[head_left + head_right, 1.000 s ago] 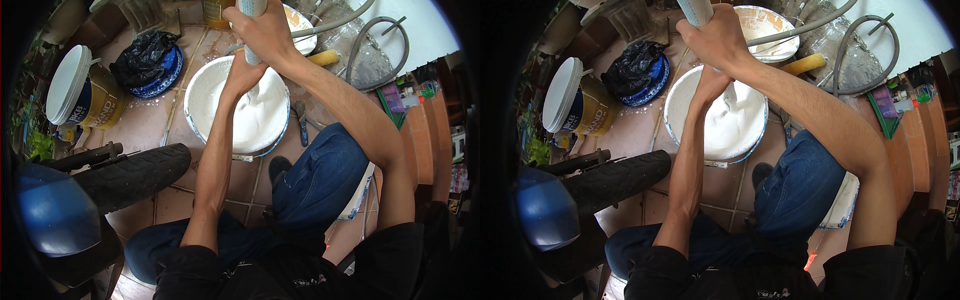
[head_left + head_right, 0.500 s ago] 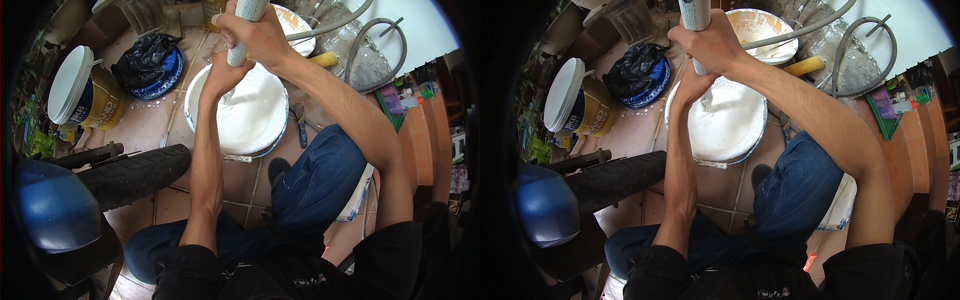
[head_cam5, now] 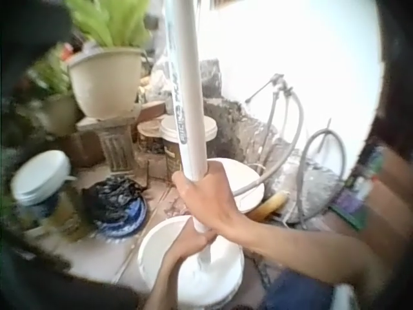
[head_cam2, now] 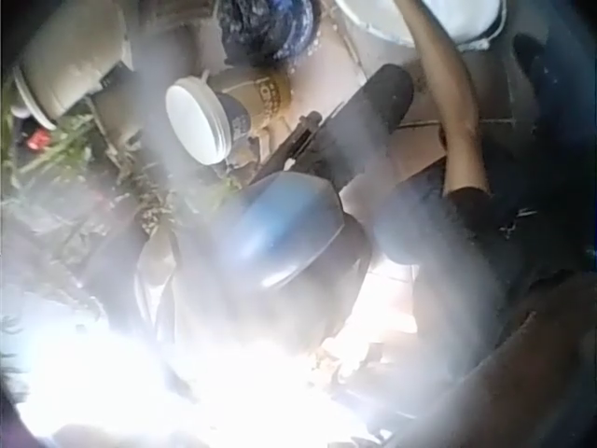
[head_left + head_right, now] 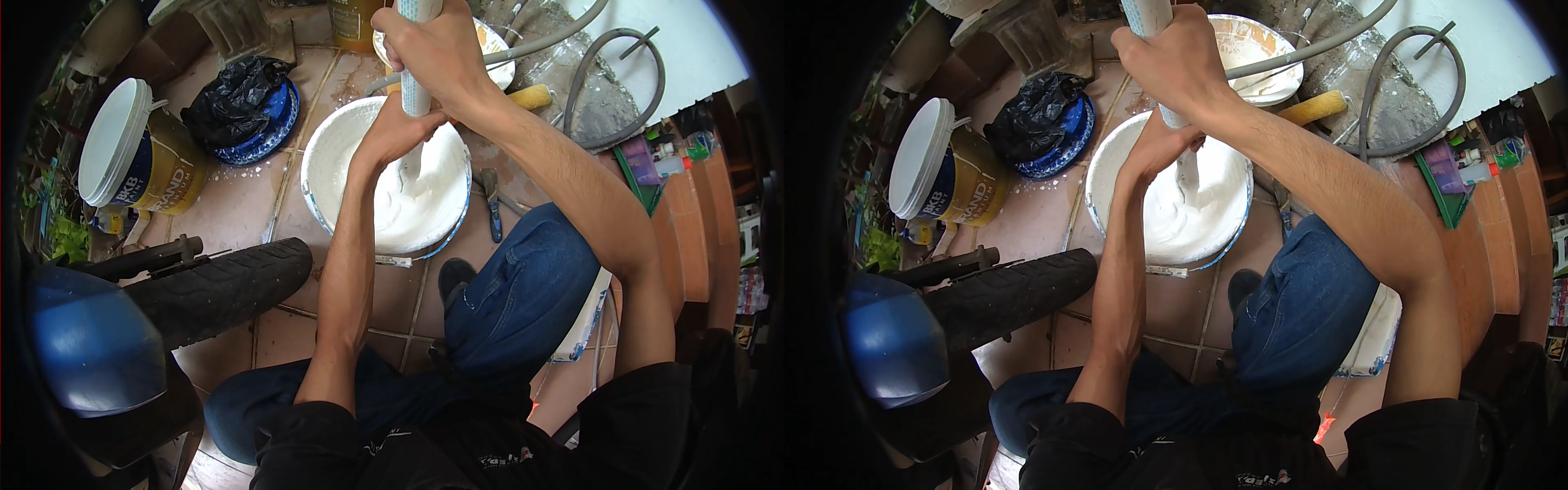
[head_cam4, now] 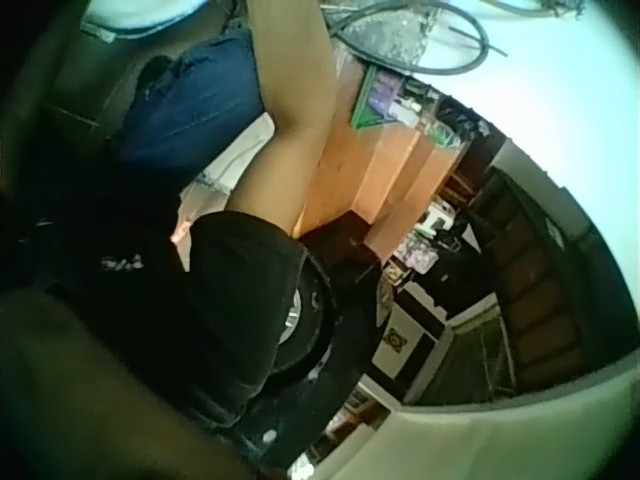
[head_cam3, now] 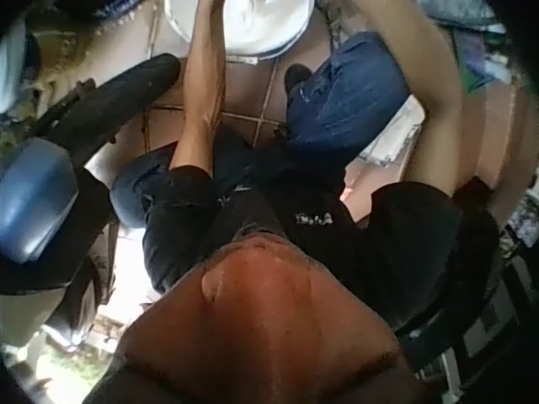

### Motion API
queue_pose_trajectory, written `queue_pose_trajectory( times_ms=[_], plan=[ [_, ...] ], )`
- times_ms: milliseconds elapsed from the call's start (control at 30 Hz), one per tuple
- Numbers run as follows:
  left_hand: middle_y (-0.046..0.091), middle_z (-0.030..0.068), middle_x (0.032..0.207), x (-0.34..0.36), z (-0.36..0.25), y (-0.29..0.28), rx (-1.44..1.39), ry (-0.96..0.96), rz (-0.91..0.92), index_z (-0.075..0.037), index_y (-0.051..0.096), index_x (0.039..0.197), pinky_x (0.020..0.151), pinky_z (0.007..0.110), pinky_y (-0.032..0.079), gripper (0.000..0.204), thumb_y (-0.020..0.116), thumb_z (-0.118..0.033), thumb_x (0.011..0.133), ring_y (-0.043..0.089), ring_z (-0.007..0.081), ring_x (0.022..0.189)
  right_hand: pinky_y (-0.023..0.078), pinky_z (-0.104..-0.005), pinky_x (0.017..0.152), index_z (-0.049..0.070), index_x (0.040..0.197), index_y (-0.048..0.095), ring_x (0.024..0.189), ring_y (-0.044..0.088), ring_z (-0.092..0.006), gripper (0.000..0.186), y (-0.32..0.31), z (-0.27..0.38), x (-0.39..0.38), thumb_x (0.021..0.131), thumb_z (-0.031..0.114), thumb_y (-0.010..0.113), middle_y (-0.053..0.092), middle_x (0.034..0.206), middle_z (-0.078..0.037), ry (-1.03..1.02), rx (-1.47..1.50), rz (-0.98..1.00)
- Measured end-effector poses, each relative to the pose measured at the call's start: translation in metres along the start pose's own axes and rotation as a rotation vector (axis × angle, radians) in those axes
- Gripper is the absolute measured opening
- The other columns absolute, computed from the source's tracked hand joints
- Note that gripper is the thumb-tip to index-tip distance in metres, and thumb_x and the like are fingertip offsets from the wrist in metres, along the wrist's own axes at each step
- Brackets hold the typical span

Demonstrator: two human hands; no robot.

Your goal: Manually mixing white paint in a plastic bucket using a PVC pipe.

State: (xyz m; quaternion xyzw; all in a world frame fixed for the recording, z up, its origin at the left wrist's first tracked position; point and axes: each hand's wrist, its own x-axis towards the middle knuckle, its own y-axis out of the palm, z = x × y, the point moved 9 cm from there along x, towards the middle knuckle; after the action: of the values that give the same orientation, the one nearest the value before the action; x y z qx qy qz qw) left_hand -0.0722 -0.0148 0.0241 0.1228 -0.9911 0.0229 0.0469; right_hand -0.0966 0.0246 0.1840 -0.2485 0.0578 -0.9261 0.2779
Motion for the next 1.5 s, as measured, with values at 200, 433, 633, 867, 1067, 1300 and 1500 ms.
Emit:
queue_pose_trajectory(
  times_ms=[200, 433, 633, 867, 1067, 1300, 1500],
  plan=[
    [0.073, 0.0116, 0.085, 0.005, -0.014, -0.017, 0.072, 0.279, -0.277, 0.005, 0.07, 0.102, 0.071, 0.038, 0.054, 0.027, 0.072, -0.017, 0.087, 0.069, 0.0229, 0.076, 0.05, -0.0343, 0.054, -0.002, 0.063, 0.062, 0.052, 0.062, -0.0177, 0.026, 0.019, 0.007, -0.006, 0.082, 0.016, 0.065, 0.06, 0.054, -0.009, -0.234, -0.172, 0.085],
    [0.076, 0.0207, 0.088, -0.007, -0.014, -0.057, 0.219, 0.266, -0.539, 0.005, 0.073, 0.098, 0.079, 0.042, 0.056, 0.03, 0.074, -0.021, 0.084, 0.075, 0.0333, 0.088, 0.051, -0.0329, 0.055, -0.001, 0.067, 0.064, 0.055, 0.063, -0.016, 0.027, 0.033, 0.001, -0.007, 0.085, 0.018, 0.067, 0.061, 0.057, -0.007, -0.256, 0.079, 0.238],
    [0.073, 0.0203, 0.081, 0.003, -0.004, -0.054, 0.251, 0.168, -0.315, 0.007, 0.069, 0.089, 0.074, 0.041, 0.055, 0.03, 0.072, -0.021, 0.079, 0.072, 0.029, 0.077, 0.05, -0.0313, 0.054, 0.004, 0.067, 0.064, 0.052, 0.06, -0.0137, 0.024, 0.025, -0.009, -0.002, 0.087, 0.017, 0.068, 0.061, 0.057, -0.005, -0.172, 0.24, 0.262],
    [0.065, 0.0087, 0.07, -0.002, 0.017, -0.02, 0.208, -0.098, 0.001, 0.002, 0.066, 0.089, 0.065, 0.036, 0.052, 0.027, 0.075, -0.02, 0.077, 0.064, 0.0194, 0.065, 0.05, -0.0323, 0.052, 0.002, 0.062, 0.061, 0.049, 0.057, -0.0146, 0.022, 0.015, -0.029, 0.004, 0.08, 0.014, 0.065, 0.058, 0.055, -0.008, 0.069, 0.244, 0.204],
    [0.065, 0.0058, 0.069, 0.006, 0.007, 0.006, 0.065, -0.027, 0.024, 0.002, 0.068, 0.091, 0.061, 0.033, 0.05, 0.021, 0.073, -0.017, 0.083, 0.063, 0.0157, 0.065, 0.051, -0.0353, 0.052, -0.002, 0.062, 0.061, 0.051, 0.062, -0.0201, 0.026, 0.003, -0.023, 0.008, 0.078, 0.017, 0.065, 0.059, 0.054, -0.013, -0.114, -0.066, 0.041],
    [0.075, 0.0253, 0.101, 0.01, 0.0, -0.019, 0.092, 0.103, -0.281, 0.008, 0.07, 0.108, 0.084, 0.044, 0.055, 0.033, 0.071, -0.018, 0.087, 0.074, 0.0316, 0.097, 0.052, -0.0347, 0.055, -0.003, 0.065, 0.064, 0.054, 0.065, -0.0208, 0.027, 0.015, -0.005, -0.004, 0.082, 0.019, 0.065, 0.062, 0.056, -0.012, -0.315, -0.13, 0.054],
    [0.075, 0.0222, 0.087, 0.003, -0.005, -0.06, 0.245, 0.276, -0.396, 0.007, 0.071, 0.097, 0.077, 0.043, 0.055, 0.033, 0.073, -0.023, 0.084, 0.075, 0.0317, 0.085, 0.051, -0.0328, 0.055, 0.001, 0.065, 0.064, 0.053, 0.062, -0.0166, 0.026, 0.036, -0.005, -0.005, 0.086, 0.017, 0.066, 0.061, 0.056, -0.008, -0.22, 0.109, 0.289]
  ],
)
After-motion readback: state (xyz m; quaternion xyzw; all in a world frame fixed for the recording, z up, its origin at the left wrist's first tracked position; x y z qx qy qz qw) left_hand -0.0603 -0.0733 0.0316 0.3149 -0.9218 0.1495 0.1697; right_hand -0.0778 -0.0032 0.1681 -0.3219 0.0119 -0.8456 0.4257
